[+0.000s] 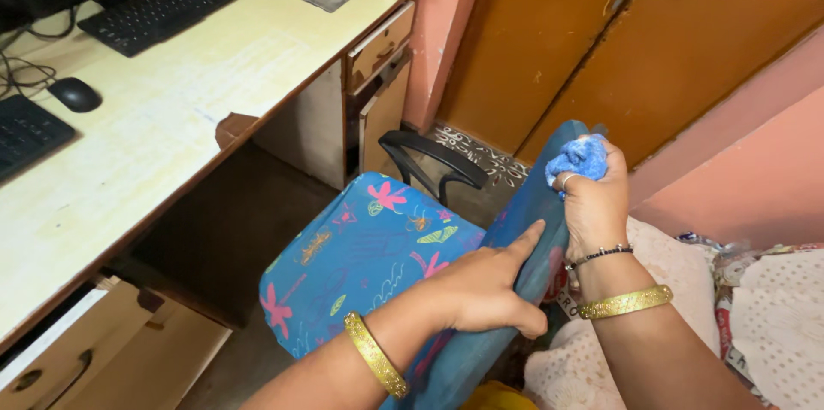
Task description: The person wipes a chair seat and backrest with a blue cloth, then cleans a stool seat and backrest. They move a stack of newspapers on top of a computer tower, adjust two computer monitors, and wipe the desk surface with the cloth.
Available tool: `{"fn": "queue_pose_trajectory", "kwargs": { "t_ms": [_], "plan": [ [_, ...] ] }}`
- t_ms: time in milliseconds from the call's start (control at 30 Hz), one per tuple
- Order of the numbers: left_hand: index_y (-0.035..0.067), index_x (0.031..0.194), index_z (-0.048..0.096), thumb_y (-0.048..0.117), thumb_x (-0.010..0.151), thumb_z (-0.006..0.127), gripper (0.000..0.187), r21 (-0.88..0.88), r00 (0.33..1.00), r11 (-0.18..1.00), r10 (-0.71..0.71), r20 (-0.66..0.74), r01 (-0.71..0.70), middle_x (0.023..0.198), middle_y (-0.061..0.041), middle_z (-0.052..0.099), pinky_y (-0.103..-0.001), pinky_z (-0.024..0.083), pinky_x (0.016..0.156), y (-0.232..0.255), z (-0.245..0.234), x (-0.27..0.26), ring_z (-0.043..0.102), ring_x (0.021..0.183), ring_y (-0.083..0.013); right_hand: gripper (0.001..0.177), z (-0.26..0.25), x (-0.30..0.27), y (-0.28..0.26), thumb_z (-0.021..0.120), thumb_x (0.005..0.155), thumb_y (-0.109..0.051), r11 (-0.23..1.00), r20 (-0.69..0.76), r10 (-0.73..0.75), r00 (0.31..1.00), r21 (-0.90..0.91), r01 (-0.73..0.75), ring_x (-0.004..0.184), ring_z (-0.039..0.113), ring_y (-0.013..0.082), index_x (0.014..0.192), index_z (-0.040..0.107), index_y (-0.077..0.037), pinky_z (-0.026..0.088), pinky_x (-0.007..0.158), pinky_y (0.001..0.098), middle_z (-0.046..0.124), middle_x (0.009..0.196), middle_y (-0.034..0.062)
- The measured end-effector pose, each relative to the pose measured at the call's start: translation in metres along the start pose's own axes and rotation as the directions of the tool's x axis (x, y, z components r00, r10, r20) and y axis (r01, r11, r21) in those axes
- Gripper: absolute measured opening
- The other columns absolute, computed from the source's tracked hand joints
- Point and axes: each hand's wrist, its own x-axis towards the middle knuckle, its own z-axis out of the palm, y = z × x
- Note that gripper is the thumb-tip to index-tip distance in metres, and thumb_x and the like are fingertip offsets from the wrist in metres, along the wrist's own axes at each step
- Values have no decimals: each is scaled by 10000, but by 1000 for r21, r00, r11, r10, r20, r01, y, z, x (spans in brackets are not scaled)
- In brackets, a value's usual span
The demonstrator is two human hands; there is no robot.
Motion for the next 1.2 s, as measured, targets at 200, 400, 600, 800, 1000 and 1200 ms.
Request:
{"fn": "queue_pose_trajectory", "kwargs": {
  "t_ms": [200,400,600,800,1000,1200],
  "plan": [
    [144,1590,370,320,512,776,1166,-127,977,988,-107,-182,85,1078,-237,742,-390,552,898,11,11,-6,715,1014,-372,633,-2,3,-2,602,687,186,999,42,23,999,-33,-22,952,668,165,1254,582,-96,579,763,286,643,1107,32],
    [190,1372,664,217,458,821,927,-325,921,945,-158,-355,37,1021,-156,781,-350,587,862,10,19,-19,771,924,-282,586,0,-7,-3,585,710,197,999,64,30,998,-36,-28,954,659,150,1218,611,-93,558,751,273,646,1107,29],
    [174,1299,729,165,469,830,837,-423,915,906,-153,-373,-21,1169,-142,766,-331,576,924,0,41,-21,753,1023,-254,590,-11,-14,4,551,693,222,999,52,-8,999,41,6,956,658,148,1196,616,-79,565,737,266,639,1098,20],
    [144,1281,735,161,476,861,815,-372,886,915,-40,-463,-154,1508,-120,618,-320,481,1095,-9,67,-14,646,1320,-253,599,-29,-18,11,519,704,237,995,39,7,999,96,-10,867,655,168,1220,601,-57,526,643,280,638,1057,44],
    [142,1400,610,178,507,844,923,-251,919,961,5,-395,-114,1403,-158,658,-354,501,1063,-6,44,-10,655,1259,-309,612,-8,-9,7,504,696,218,981,111,34,993,185,-55,882,647,208,1227,594,-72,546,661,315,624,1061,72],
    [136,1519,415,175,695,728,882,207,943,972,-35,-330,108,1282,-200,662,-463,513,954,12,-4,-30,640,1167,-384,515,20,10,7,628,710,167,914,353,-353,866,-67,400,1339,524,262,1195,631,-4,457,1069,350,515,1482,113]
  ]
}}
